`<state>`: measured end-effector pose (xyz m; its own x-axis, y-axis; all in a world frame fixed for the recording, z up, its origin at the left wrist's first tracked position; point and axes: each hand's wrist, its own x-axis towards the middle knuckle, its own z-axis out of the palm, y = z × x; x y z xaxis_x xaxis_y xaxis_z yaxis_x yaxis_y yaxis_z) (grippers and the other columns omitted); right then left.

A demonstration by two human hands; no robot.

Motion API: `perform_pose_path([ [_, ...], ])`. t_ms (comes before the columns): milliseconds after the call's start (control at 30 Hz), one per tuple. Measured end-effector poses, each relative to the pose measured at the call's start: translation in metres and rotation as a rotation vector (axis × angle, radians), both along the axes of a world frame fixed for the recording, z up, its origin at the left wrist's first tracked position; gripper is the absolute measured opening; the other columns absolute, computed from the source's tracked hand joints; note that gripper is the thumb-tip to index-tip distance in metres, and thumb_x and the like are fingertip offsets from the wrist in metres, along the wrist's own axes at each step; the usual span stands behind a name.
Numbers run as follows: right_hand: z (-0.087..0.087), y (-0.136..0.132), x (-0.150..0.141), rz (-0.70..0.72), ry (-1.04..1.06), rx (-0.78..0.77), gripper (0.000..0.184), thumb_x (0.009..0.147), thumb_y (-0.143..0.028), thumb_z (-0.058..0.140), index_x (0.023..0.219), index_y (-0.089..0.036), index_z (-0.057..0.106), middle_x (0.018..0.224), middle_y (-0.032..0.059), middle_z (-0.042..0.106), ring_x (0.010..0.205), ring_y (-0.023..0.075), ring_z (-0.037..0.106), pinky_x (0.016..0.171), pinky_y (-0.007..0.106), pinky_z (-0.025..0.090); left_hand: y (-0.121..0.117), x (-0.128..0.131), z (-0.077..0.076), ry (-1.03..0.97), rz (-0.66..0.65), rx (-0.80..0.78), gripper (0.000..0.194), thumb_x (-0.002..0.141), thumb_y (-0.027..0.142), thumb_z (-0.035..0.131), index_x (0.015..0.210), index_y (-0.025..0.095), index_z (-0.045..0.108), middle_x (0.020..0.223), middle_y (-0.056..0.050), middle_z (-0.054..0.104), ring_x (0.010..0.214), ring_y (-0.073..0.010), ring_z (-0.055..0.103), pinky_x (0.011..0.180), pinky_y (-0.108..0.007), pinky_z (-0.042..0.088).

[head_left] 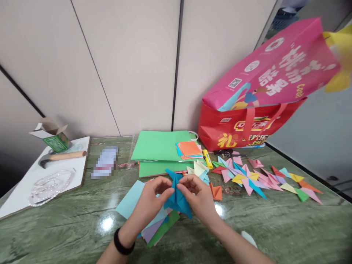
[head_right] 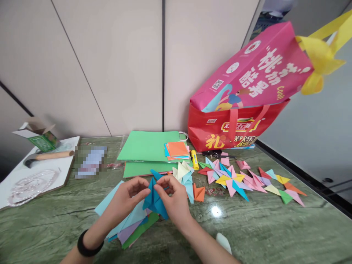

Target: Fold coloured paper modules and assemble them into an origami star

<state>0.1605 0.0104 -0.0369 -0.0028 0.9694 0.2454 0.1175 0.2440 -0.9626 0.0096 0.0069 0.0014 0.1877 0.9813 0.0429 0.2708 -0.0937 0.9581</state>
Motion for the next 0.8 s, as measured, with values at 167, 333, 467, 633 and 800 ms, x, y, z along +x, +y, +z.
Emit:
perform_pose_path([
  [167, 0.0017, 0.0022, 0.0029, 0.041, 0.062, -0.04, 0.012, 0.076, -0.03, 0.062, 0.08, -0.018, 0.063, 0.075, 0.003, 0.065, 0.067, 0.0157, 0.059, 0.056, 0.024, 0.045, 0.0013, -0.0021, -0.0019, -0.079, 0.058, -0.05, 0.015, 0.071, 0.031, 0.062, 0.069, 0.016, 0.063, 0.065, 0.001, 0.059, 0.062, -0.0137, 0.051, 0.057, -0.023, 0.041],
  [333, 0.0053, 0.0007, 0.0038, 0.044, 0.031, 0.004, 0.01, 0.077, -0.026, 0.06, 0.08, -0.019, 0.066, 0.078, 0.0039, 0.067, 0.073, 0.0175, 0.061, 0.061, 0.026, 0.046, 0.0, -0.0007, -0.0032, -0.093, 0.069, -0.102, 0.017, 0.07, 0.032, 0.063, 0.066, 0.015, 0.064, 0.062, 0.0, 0.058, 0.06, -0.0141, 0.05, 0.055, -0.023, 0.041],
  [467, 0.0055, -0.0008, 0.0028, 0.028, 0.021, 0.045, 0.01, 0.078, -0.025, 0.059, 0.08, -0.019, 0.068, 0.082, 0.0045, 0.068, 0.079, 0.0188, 0.062, 0.064, 0.026, 0.048, -0.0007, 0.0015, -0.0041, -0.038, 0.046, -0.064, 0.025, 0.073, 0.034, 0.059, 0.059, 0.015, 0.063, 0.062, -0.001, 0.06, 0.061, -0.0153, 0.051, 0.058, -0.025, 0.041],
  [633, 0.0062, -0.0017, 0.0019, 0.067, 0.017, 0.028, 0.014, 0.08, -0.023, 0.056, 0.081, -0.02, 0.069, 0.083, 0.0046, 0.07, 0.078, 0.0187, 0.064, 0.064, 0.026, 0.05, -0.0017, 0.0033, -0.0038, -0.025, 0.04, -0.059, 0.027, 0.073, 0.038, 0.057, 0.059, 0.016, 0.063, 0.057, 0.0, 0.057, 0.058, -0.0144, 0.048, 0.055, -0.024, 0.039],
  [800, 0.0056, -0.0004, 0.0021, 0.081, -0.011, 0.092, 0.019, 0.081, -0.019, 0.054, 0.086, -0.023, 0.072, 0.091, 0.0049, 0.07, 0.09, 0.0202, 0.063, 0.072, 0.029, 0.051, -0.0025, 0.0043, -0.0019, -0.021, 0.021, -0.078, 0.024, 0.072, 0.037, 0.059, 0.06, 0.016, 0.062, 0.057, 0.001, 0.053, 0.057, -0.0135, 0.045, 0.053, -0.022, 0.035],
])
